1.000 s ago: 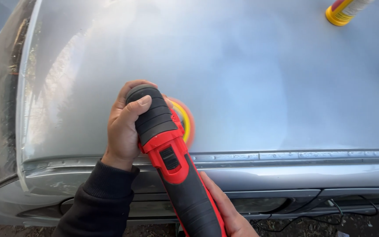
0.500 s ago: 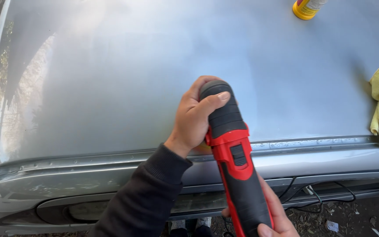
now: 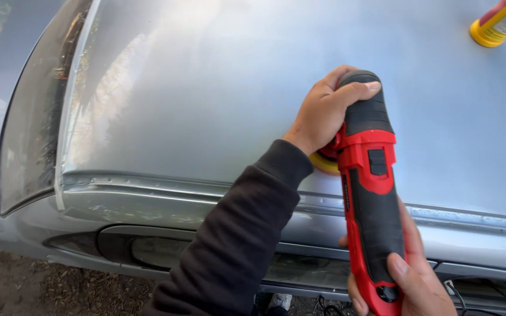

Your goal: The person uses a red and black electric polisher with a yellow pad to buff the hood of a silver car. After polishing, they wipe the surface with a yellow microfiber cloth to remove residue.

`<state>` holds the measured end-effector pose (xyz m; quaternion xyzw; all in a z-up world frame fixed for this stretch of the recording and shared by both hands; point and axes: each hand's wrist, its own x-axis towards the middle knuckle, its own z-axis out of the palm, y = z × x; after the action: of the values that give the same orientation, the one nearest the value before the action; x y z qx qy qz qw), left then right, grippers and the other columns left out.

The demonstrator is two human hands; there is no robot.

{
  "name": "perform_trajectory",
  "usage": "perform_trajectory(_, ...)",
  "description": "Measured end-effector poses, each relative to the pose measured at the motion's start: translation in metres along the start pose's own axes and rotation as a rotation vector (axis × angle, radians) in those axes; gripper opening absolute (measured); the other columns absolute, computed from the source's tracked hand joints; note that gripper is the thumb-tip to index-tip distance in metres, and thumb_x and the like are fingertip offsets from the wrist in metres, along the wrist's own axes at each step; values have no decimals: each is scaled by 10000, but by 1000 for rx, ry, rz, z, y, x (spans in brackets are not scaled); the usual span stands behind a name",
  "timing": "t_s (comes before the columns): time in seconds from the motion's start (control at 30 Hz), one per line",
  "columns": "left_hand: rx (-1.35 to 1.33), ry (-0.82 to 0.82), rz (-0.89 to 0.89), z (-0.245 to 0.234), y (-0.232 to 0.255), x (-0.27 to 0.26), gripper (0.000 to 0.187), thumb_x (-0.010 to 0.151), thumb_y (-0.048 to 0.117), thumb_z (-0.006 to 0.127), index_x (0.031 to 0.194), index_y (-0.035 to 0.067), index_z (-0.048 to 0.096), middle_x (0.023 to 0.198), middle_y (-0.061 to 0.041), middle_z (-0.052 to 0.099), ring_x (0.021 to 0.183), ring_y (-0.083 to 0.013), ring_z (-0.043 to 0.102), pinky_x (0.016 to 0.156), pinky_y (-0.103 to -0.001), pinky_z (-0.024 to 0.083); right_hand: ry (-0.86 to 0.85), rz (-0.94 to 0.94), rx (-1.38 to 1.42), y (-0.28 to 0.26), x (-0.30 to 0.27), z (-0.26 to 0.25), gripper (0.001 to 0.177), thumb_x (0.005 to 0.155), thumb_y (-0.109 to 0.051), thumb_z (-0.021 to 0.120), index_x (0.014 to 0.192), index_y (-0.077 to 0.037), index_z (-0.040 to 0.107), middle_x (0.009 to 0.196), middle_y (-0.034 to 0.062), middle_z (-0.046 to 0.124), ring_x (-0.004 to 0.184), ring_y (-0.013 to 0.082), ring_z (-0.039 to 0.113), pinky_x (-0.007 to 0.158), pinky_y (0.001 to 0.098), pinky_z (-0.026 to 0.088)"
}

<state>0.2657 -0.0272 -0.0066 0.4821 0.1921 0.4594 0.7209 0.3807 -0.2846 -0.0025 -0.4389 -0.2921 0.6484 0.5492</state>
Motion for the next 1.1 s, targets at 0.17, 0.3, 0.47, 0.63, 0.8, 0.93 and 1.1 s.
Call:
perform_trajectory(0.17,-41,96,42,-60,37,-22,338,901,277,694,1108,17,632,919,-89,671,793,-178,688,745,-314,608,-165,83,107,5,24,55,926,1011,-320,620,1728,-334,34,1292,346,555,597,275,675,441,330,514)
perform_trajectory(0.3,-2,179,52,-111,67,-41,312,903,253,686,1119,33,632,917,-100,673,788,-182,690,738,-315,616,-216,164,122,9,50,99,891,1017,-314,603,1696,-353,26,1296,302,570,611,256,676,394,286,484)
perform_trajectory(0.47,10,222,84,-171,108,-65,319,932,242,632,1153,15,595,970,-182,713,868,-243,737,815,-361,652,-355,238,104,8,83,160,843,1026,-254,542,1668,-328,2,1242,214,577,595,198,650,369,255,466)
perform_trajectory(0.63,-71,230,34,-225,132,-77,334,968,243,610,1184,-8,568,1020,-204,696,925,-276,727,870,-400,636,-452,328,108,17,112,195,897,1032,-177,522,1690,-364,-59,1163,173,555,630,167,652,438,264,505)
perform_trajectory(0.8,-39,197,8,-255,144,-60,394,987,293,597,1219,-24,569,1045,-229,701,915,-285,715,870,-398,626,-523,302,151,23,138,211,932,1072,-135,525,1733,-344,-97,1112,161,540,651,153,639,476,267,520)
perform_trajectory(0.93,-41,150,-9,-248,133,-25,393,987,289,612,1214,-29,568,1040,-224,701,914,-283,715,863,-396,627,-475,222,163,18,149,198,910,1066,-139,513,1721,-319,-92,1124,145,551,647,165,646,455,271,515)
perform_trajectory(1.1,-123,110,-61,-203,110,18,350,972,255,620,1172,-25,560,1003,-207,707,903,-278,727,852,-396,639,-369,186,177,-1,142,165,892,1059,-154,495,1712,-338,-84,1121,183,568,647,195,669,433,272,509)
